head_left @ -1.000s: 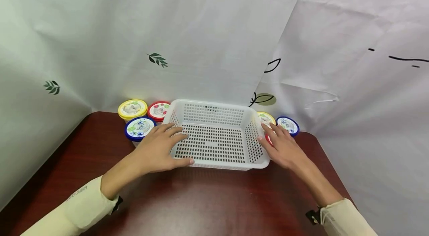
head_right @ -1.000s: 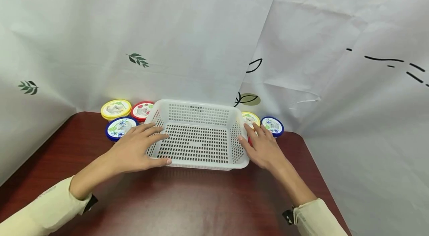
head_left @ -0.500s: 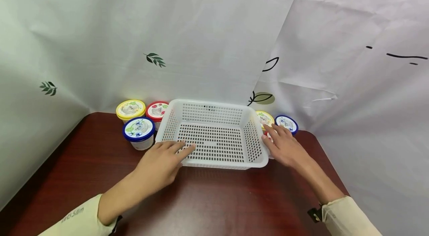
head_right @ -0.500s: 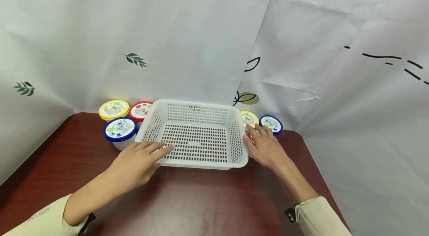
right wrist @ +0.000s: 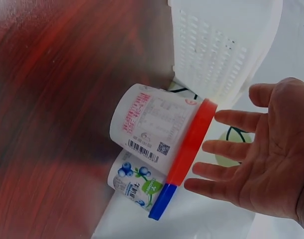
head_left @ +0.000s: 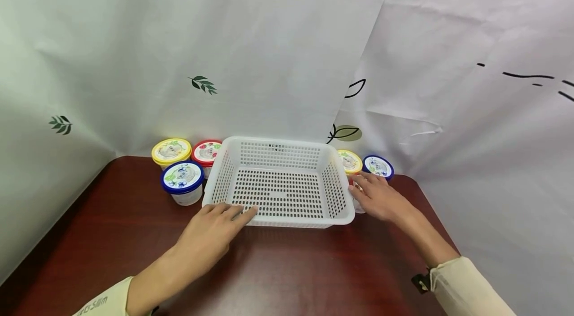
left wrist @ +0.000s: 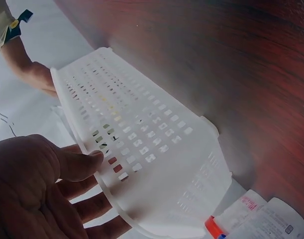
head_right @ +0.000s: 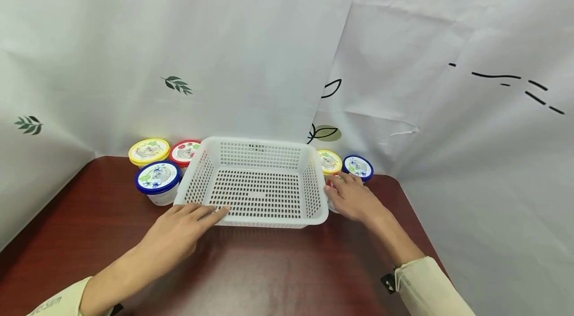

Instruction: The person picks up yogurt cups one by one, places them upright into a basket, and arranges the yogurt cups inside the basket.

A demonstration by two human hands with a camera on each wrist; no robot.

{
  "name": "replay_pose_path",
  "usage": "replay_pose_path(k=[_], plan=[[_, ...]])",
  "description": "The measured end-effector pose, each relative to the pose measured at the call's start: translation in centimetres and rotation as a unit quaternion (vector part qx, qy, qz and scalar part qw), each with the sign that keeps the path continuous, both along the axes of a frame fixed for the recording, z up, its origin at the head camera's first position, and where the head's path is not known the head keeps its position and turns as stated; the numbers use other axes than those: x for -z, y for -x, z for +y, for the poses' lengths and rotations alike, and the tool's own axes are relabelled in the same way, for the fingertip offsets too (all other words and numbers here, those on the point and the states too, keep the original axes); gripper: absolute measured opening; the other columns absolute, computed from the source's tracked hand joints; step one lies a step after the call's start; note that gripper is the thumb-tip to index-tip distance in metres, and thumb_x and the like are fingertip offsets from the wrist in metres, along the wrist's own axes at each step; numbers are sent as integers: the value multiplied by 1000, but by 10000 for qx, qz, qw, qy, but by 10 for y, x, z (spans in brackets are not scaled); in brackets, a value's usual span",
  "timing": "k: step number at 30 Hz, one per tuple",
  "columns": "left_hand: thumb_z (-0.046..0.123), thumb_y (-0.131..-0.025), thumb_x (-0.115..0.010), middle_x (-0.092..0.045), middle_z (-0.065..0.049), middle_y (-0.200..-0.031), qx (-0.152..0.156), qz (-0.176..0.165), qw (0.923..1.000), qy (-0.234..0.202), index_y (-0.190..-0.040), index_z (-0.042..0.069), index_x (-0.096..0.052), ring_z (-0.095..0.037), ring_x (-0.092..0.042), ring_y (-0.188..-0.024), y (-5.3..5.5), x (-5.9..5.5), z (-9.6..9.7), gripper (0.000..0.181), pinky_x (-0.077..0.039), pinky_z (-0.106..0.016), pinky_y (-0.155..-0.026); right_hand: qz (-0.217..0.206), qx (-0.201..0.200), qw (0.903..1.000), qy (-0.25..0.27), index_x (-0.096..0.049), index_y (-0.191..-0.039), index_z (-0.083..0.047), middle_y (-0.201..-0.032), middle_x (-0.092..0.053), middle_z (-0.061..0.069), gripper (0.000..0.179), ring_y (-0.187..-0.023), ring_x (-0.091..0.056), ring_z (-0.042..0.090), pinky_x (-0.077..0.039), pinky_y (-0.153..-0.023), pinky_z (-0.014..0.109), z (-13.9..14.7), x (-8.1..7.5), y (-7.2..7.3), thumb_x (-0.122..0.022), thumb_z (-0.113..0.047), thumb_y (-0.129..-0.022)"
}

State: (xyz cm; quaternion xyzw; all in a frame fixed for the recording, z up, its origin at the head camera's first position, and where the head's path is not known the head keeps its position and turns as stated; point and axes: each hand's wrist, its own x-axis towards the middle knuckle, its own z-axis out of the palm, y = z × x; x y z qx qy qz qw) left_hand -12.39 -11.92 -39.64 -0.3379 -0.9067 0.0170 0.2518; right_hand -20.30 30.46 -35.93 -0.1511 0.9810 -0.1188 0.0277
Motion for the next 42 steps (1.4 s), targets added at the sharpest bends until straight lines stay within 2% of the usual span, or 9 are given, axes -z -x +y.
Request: replay_pose_path(k=[5,9,14,20,29,34,36,42], plan=[[3,-81,-90,-84,2,-114,37,80,10000,4,-141,25,-77,-22,-75,-92,3,0,0,65,-63,-41,-84,-174,-162,9997,5,-58,-162,-1,-169,-50,35,55,-163,-37,61,-25,-129,83,6,-6,3,-47,-35,-119],[1,-81,-88,-84,3,-110,-8,25,10000,1,-139,27,-79,-21,-74,-87,4,-2,2,65,-60,-39,-78,-287,-281,9992,-41,-59,-160,-4,-168,-51,34,53,-162,-38,61,-24,-129,84,8,-9,8,-54,-32,-116],[0,-81,-87,-83,3,-109,-86,-133,9999,5,-140,27,-79,-21,-73,-85,5,-6,4,65,-59,-39,-77,-176,-370,9990,-161,-65,-155,-6,-163,-54,37,52,-155,-45,65,-33,-124,84,9,-11,12,-66,-30,-109],[-1,-81,-85,-83,1,-109,-111,-279,9995,-3,-141,26,-79,-22,-72,-85,5,-8,6,67,-60,-41,-78,-252,-319,9986,-339,-63,-157,-7,-163,-53,37,63,-150,-47,70,-39,-120,84,10,-13,16,-77,-36,-103],[-1,-82,-83,-83,2,-109,-182,-393,9990,-47,-140,28,-79,-22,-73,-88,5,-8,6,65,-60,-42,-79,-389,-555,9954,-672,-64,-157,-11,-162,-58,31,68,-149,-54,62,-46,-117,80,13,-18,21,-83,-24,-93],[-2,-81,-83,-83,1,-109,-213,-477,9986,-21,-139,29,-79,-22,-73,-86,4,-8,5,66,-60,-40,-79,-914,-636,9917,-639,-67,-154,-18,-152,-62,30,73,-135,-61,57,-53,-107,70,15,-26,30,-89,-24,-85],[-2,-81,-83,-83,1,-109,-213,-504,9985,-17,-139,29,-79,-21,-73,-86,3,-7,5,66,-59,-40,-79,-1221,-543,9884,-722,-66,-155,-22,-151,-58,30,78,-131,-60,53,-55,-103,65,15,-30,34,-92,-27,-82],[-2,-80,-84,-83,1,-109,-186,-455,9988,-46,-139,28,-79,-22,-73,-86,4,-6,4,67,-60,-41,-80,-1839,-374,9787,-835,-63,-158,-25,-160,-50,31,85,-136,-54,50,-57,-106,62,15,-39,44,-96,-27,-80]])
